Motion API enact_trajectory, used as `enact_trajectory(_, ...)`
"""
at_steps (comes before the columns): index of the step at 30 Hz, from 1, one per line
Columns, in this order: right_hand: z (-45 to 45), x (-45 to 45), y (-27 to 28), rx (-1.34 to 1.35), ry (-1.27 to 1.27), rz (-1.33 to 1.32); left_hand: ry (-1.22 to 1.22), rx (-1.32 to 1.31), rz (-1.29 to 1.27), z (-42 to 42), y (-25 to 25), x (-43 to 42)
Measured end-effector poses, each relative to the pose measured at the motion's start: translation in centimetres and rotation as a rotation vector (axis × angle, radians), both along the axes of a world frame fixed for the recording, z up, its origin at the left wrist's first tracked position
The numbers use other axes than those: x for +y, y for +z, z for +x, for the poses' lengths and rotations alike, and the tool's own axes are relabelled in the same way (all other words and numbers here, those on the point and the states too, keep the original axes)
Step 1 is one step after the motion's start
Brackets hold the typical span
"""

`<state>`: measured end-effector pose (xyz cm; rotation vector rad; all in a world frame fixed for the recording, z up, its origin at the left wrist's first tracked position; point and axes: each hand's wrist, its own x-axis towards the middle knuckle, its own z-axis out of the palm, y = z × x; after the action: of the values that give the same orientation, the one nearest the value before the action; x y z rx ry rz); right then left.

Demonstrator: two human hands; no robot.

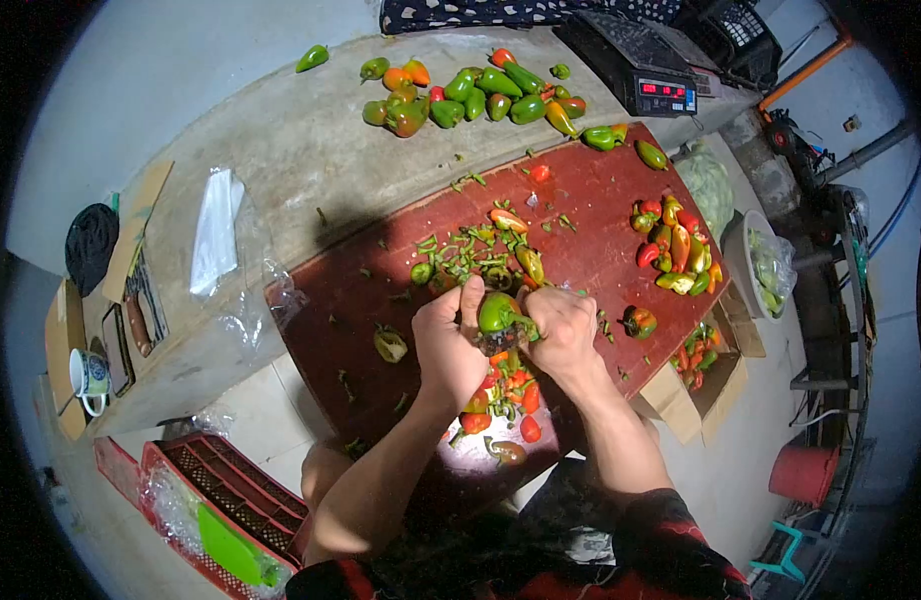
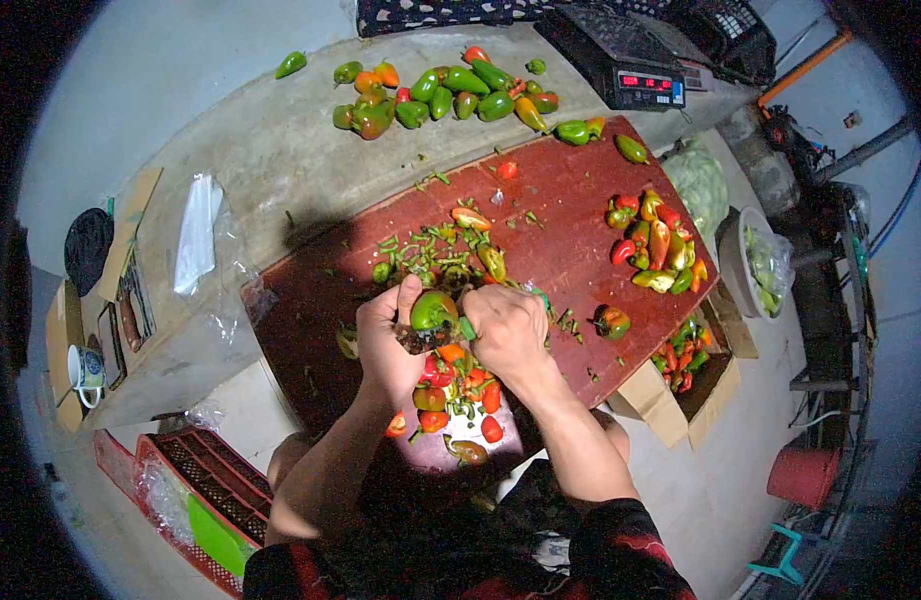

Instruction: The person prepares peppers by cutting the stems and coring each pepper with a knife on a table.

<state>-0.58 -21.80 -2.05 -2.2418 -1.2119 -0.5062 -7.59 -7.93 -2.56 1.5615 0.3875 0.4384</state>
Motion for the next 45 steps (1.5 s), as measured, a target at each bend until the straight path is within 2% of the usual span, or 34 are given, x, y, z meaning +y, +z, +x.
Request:
enact_trajectory(9, 0.3, -0.3, 0.1, 0.011, -0.063, 0.002, -0.002, 0.040, 0.036, 0.2, 0.5, -0.2)
enact_trajectory(12, 1.1, -0.7, -0.2, 0.016, -0.080, 0.003, -0.072, 0.169, 0.118, -0.1, 0.2, -0.1)
enact_trajectory(15, 1.9, -1.0, -0.5, 0.071, -0.087, 0.013, -0.082, 0.088, 0.058, 0.5, -0.7, -0.3)
enact_trajectory(17, 3.0, -1.5, -1.0, 0.046, -0.170, -0.102, -0.067, 0.109, -0.211, 1.2, -0.9, -0.6)
enact_trajectory(18, 3.2, -1.3, -1.1, 0.081, -0.194, -0.070, -0.073, 0.138, -0.303, 1.5, -0.2, -0.6)
enact_trajectory(21, 3.2, -1.5, -0.9, 0.097, -0.267, -0.113, -0.110, 0.106, -0.355, 2.0, 0.7, -0.8)
enact_trajectory(22, 3.1, -1.6, -0.9, 0.095, -0.272, -0.111, -0.068, 0.119, -0.282, 2.3, 1.0, -1.1)
enact_trajectory(24, 3.7, -1.4, -0.8, 0.163, -0.337, -0.234, -0.104, 0.079, -0.363, 2.2, 0.2, -0.8)
enact_trajectory(25, 4.9, -1.9, -1.3, 0.258, -0.512, -0.378, -0.127, 0.042, -0.448, 2.1, 0.9, -0.6)
enact_trajectory(26, 6.7, -3.0, -1.9, 0.357, -0.685, -0.522, -0.148, 0.072, -0.331, 1.1, 2.0, -0.5)
enact_trajectory(28, 10.2, -7.3, -1.8, 0.318, -0.746, -0.586, -0.156, -0.018, -0.254, -0.4, 1.9, 1.1)
enact_trajectory(29, 9.6, -7.9, -0.1, 0.235, -0.741, -0.325, -0.143, -0.133, -0.195, -0.7, 1.8, 2.2)
enact_trajectory(31, 8.4, -7.2, 0.8, 0.138, -0.668, -0.179, -0.035, -0.146, -0.236, -0.4, 1.6, 2.9)
enact_trajectory(33, 6.5, -5.0, 0.9, 0.280, -0.539, -0.087, -0.068, -0.067, -0.338, -0.1, 1.4, 3.0)
enact_trajectory(35, 5.3, -3.3, 0.0, 0.365, -0.396, 0.100, -0.064, -0.014, -0.335, 0.1, 2.3, 2.5)
enact_trajectory(40, 2.3, -1.0, 0.9, 0.713, -0.157, 0.245, -0.148, -0.007, -0.358, 0.1, 2.0, 2.3)
enact_trajectory(45, 1.2, -1.0, 1.5, 0.796, 0.055, 0.380, -0.189, -0.001, -0.335, 0.4, 1.3, 2.0)
